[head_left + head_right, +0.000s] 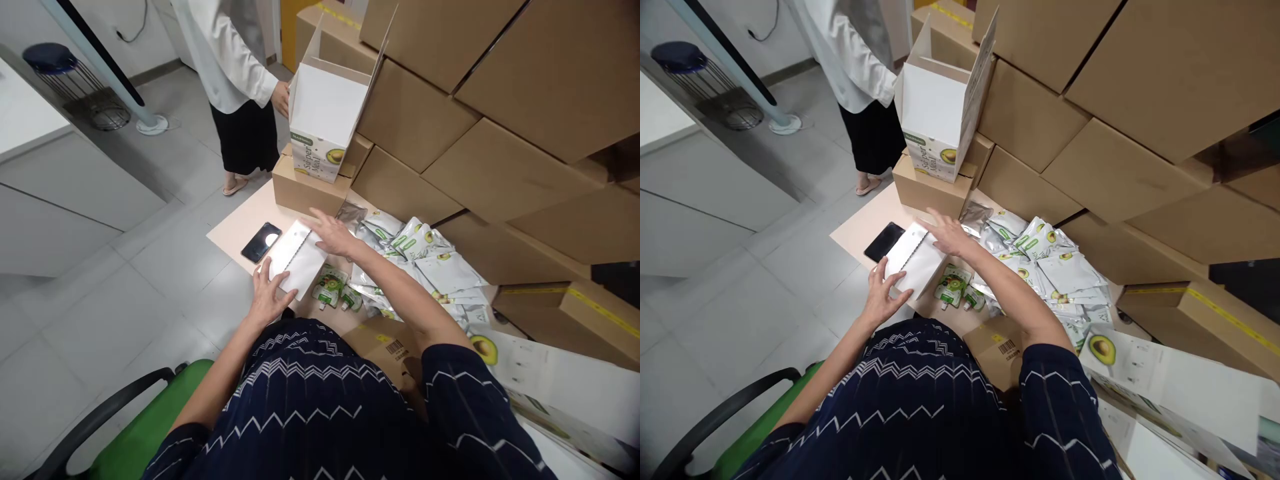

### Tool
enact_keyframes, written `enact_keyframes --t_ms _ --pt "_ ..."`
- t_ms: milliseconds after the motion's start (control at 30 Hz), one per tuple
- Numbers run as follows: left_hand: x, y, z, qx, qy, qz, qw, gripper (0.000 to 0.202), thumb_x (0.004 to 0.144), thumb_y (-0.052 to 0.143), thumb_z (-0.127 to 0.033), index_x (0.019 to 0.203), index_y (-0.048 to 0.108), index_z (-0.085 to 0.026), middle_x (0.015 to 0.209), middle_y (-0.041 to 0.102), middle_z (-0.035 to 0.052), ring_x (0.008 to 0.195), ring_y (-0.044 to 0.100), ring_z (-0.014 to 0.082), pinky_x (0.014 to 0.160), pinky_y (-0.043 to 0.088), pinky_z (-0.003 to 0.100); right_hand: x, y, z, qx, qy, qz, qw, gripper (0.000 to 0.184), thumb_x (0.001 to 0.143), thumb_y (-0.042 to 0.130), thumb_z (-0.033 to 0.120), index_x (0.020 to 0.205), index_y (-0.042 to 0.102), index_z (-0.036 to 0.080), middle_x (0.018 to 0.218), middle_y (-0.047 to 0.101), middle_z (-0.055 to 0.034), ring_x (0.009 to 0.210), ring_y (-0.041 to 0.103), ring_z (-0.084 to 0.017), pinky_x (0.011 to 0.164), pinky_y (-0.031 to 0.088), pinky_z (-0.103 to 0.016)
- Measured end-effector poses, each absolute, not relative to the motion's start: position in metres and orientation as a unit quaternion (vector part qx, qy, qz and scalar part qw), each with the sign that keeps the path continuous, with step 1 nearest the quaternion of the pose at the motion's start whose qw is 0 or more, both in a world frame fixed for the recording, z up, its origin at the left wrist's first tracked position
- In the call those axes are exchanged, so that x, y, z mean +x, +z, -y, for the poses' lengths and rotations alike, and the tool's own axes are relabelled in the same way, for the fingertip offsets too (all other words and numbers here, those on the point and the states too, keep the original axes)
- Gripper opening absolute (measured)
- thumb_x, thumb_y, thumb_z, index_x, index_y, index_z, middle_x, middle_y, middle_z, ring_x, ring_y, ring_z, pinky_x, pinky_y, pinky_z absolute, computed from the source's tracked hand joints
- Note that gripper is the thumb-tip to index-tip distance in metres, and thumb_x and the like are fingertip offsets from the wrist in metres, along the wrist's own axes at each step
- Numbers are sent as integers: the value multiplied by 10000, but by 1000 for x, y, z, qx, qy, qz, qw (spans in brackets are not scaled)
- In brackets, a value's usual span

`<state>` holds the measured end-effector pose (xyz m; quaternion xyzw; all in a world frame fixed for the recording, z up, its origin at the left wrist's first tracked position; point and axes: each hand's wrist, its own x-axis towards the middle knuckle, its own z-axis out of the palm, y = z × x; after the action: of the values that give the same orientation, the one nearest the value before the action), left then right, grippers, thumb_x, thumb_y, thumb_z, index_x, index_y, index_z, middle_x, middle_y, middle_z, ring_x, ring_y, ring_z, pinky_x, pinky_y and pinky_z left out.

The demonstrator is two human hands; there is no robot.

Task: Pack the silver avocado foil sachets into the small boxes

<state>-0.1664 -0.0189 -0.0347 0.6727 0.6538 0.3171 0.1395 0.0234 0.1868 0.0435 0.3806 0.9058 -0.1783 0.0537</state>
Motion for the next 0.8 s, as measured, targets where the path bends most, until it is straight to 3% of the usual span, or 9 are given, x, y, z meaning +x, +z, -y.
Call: enact_keyframes --t_ms 100,167,267,400,467,533,633,700,800 --pt "-170 -34 15 702 302 -633 127 446 881 675 -492 1215 679 -196 1593 362 212 1454 374 379 1164 279 629 4 48 -179 276 -148 -937 152 910 808 622 145 1602 266 411 1716 50 14 1552 40 -412 1178 119 -705" --pt "-178 -32 14 710 305 -619 141 437 879 676 -494 1207 690 -205 1572 412 202 1432 418 359 1174 274 617 -4 46 -175 259 -175 -925 216 1013 760 668 152 1622 198 396 1716 0 5 1551 -28 -423 1162 137 -733" --pt "-196 -33 10 694 343 -595 215 376 874 671 -505 1135 737 -242 1513 517 141 1406 463 326 1175 314 574 -5 40 -172 263 -202 -905 267 1152 696 793 284 1632 130 386 1710 -88 -31 1530 -81 -477 1115 206 -767" --pt "-229 -52 -13 540 441 -644 314 460 972 453 -527 1109 735 -190 1202 726 131 1171 650 256 1070 474 465 7 36 -168 254 -180 -915 256 1199 663 862 444 1623 145 418 1708 -104 -29 1519 -116 -495 1115 201 -765" --pt "-244 -67 -34 455 439 -722 282 510 973 399 -524 1175 698 -163 1177 721 143 1128 662 258 1039 494 455 13 37 -164 248 -167 -922 246 1149 702 837 482 1621 150 427 1706 -118 -18 1522 -123 -484 1124 209 -749" --pt "-255 -81 -57 444 403 -754 267 531 857 597 -500 1262 660 -162 1306 654 167 1247 587 319 1103 428 502 16 39 -159 252 -158 -922 249 1083 757 786 521 1624 146 420 1703 -133 -22 1527 -126 -470 1120 228 -741" --pt "-264 -96 -82 491 234 -799 256 837 689 767 -393 1458 510 -183 1518 452 212 1405 402 424 1166 306 563 17 40 -150 280 -151 -913 257 1034 811 711 594 1632 111 400 1699 -149 -53 1530 -118 -464 1102 248 -747" --pt "-267 -101 -89 524 115 -808 244 934 707 735 -357 1550 370 -187 1547 385 231 1411 367 440 1157 300 553 15 39 -144 306 -149 -907 247 1023 823 665 656 1633 98 396 1700 -145 -66 1530 -102 -471 1094 254 -751" --pt "-271 -107 -89 550 56 -803 223 964 764 662 -362 1599 226 -155 1463 460 242 1340 419 427 1107 350 512 11 36 -138 354 -140 -898 220 1027 819 599 745 1639 113 363 1704 -108 -94 1526 -62 -493 1078 275 -755"
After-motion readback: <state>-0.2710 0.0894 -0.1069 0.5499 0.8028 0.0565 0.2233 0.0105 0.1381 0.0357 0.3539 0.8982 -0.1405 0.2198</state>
